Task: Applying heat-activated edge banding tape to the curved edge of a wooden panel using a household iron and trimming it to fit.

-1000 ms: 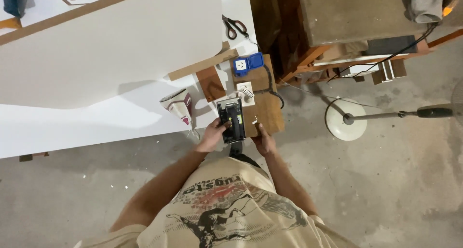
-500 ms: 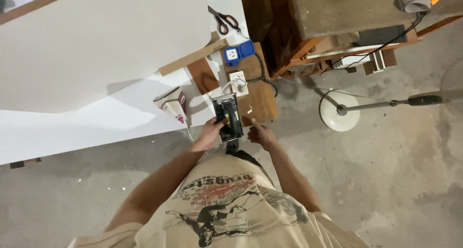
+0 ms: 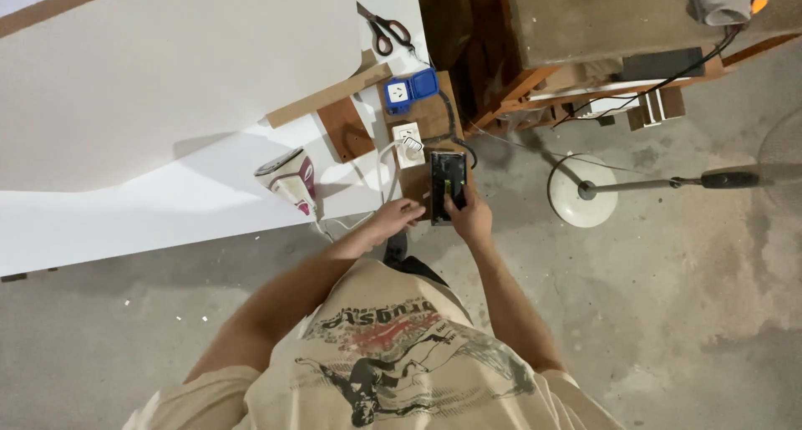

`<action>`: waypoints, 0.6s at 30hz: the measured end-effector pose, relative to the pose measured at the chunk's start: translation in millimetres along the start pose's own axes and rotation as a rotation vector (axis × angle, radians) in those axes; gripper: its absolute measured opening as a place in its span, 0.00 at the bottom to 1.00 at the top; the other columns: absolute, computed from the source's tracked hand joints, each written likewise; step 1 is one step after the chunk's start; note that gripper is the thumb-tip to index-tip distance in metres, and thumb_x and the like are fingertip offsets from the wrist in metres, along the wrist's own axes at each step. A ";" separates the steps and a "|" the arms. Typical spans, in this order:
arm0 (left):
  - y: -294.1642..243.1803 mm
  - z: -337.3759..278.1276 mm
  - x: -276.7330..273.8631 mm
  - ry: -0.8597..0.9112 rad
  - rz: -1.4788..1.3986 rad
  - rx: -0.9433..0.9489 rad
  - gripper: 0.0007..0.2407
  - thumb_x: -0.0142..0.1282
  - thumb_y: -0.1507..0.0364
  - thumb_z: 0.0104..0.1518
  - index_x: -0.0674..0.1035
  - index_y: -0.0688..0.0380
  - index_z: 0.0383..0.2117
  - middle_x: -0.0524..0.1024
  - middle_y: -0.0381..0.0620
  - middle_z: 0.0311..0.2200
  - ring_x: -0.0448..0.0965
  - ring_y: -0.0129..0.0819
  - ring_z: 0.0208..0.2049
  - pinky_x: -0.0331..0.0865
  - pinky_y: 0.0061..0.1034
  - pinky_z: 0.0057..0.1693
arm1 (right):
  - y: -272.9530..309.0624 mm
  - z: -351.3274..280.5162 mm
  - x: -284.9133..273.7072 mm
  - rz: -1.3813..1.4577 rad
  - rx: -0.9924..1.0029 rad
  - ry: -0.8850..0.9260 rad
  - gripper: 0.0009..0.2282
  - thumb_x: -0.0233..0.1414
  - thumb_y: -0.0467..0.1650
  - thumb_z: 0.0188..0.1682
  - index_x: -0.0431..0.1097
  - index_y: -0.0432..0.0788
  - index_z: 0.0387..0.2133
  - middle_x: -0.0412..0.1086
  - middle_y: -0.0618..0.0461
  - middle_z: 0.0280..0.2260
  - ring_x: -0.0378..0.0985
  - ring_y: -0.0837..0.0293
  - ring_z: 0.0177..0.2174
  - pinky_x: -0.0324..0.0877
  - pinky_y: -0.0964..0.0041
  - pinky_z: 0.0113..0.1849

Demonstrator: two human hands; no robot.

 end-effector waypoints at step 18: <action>407.3 -188.2 -91.2 -0.634 -0.358 -0.542 0.24 0.60 0.62 0.60 0.77 0.74 0.54 0.80 0.57 0.32 0.81 0.43 0.32 0.79 0.33 0.41 | -41.5 46.6 21.4 0.671 0.238 0.126 0.20 0.56 0.35 0.56 0.68 0.44 0.61 0.74 0.39 0.48 0.76 0.47 0.48 0.71 0.53 0.49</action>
Point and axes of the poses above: each hand's wrist, its own z-axis towards the middle knuckle, its own x-axis out of the palm, y = z × x, the point moved 7 cm from there along z, towards the middle knuckle
